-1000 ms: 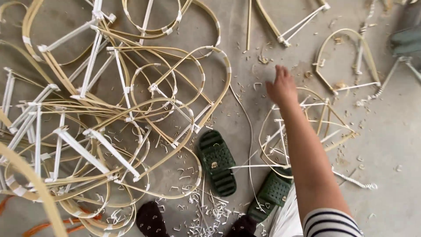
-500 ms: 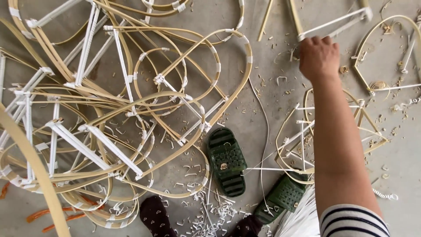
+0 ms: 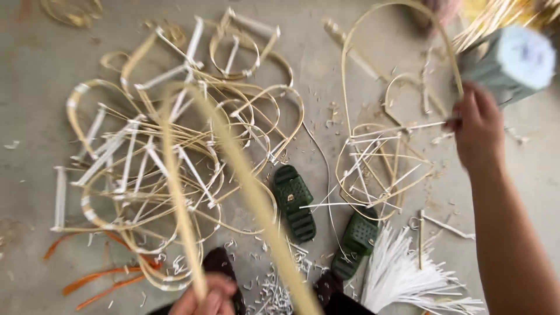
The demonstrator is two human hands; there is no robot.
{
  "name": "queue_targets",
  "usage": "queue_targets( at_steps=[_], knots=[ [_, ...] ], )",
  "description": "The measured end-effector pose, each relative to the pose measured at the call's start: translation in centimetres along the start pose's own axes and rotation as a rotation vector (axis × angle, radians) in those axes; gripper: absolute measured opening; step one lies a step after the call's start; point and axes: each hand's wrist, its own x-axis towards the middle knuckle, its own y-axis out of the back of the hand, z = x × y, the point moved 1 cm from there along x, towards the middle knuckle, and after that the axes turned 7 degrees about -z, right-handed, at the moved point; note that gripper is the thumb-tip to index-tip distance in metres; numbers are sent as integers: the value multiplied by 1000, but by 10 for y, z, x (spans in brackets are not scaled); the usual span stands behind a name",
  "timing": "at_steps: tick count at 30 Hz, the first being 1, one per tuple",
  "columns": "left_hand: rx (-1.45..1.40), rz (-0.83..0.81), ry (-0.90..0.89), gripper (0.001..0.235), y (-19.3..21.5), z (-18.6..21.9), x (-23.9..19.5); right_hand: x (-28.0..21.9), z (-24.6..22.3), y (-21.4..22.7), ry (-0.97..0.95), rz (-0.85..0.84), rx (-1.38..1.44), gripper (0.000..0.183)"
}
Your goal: Bending bamboo strips and securing them with plastic ties to create rounded frame components for furniture.
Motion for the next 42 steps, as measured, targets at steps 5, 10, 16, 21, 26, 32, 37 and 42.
queue_targets(
  at_steps=[5, 10, 16, 21, 26, 32, 37, 42],
  knots=[
    [367, -75, -392, 25, -65, 23, -33, -214, -80, 29, 7, 86, 242, 34],
    [450, -281, -583, 22, -119, 1, -43, -404, -133, 65, 191, 347, 381, 29],
    [1068, -261, -830, 33, -101, -52, -131, -545, -148, 105, 303, 334, 651, 19],
    [1335, -69, -661, 52, -46, -76, -200, -586, -130, 78, 242, 225, 863, 37],
    [1373, 79, -697, 63, 12, -120, -187, -590, -81, -1, 17, 136, 930, 30],
    [1626, 229, -448, 78, 57, -149, -134, -585, -73, -95, -251, 14, 929, 42],
    [1712, 245, -347, 71, 68, -132, -129, -584, -83, -123, -307, -57, 905, 43],
    [1185, -46, -705, 59, 62, -98, -146, -592, -88, -128, -307, -97, 909, 44]
  ],
)
